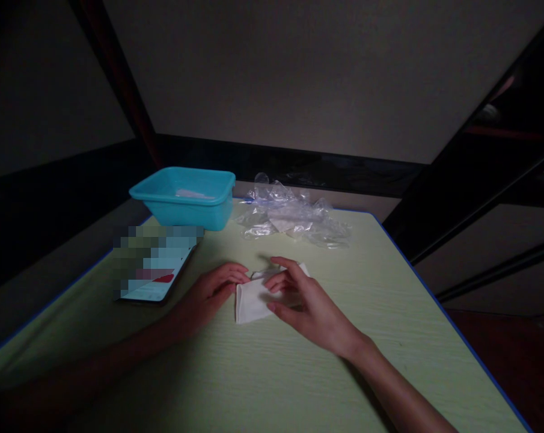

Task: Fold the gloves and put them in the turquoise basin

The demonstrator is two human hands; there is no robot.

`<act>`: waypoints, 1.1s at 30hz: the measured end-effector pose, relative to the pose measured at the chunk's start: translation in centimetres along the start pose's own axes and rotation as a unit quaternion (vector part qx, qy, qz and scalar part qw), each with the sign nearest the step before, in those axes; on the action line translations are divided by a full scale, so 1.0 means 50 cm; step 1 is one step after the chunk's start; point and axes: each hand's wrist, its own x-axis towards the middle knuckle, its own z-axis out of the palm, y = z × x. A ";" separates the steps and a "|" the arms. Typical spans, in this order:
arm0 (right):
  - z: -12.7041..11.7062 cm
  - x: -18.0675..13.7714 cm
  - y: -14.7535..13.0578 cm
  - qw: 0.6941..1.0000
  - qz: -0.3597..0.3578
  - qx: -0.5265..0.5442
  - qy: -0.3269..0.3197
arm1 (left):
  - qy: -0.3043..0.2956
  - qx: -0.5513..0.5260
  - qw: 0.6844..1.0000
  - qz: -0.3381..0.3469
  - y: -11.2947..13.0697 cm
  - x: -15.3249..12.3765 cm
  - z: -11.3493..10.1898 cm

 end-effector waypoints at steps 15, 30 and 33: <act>-0.091 -0.003 0.027 0.932 -0.017 -0.342 0.119 | 0.088 -0.031 0.995 -0.018 0.005 0.007 0.024; -0.044 -0.003 0.031 0.912 -0.114 -0.379 -0.106 | 0.076 0.141 0.975 0.154 -0.002 -0.006 0.020; -0.038 -0.005 0.044 0.907 -0.108 -0.391 -0.118 | -0.058 0.265 0.932 0.241 0.007 -0.024 0.029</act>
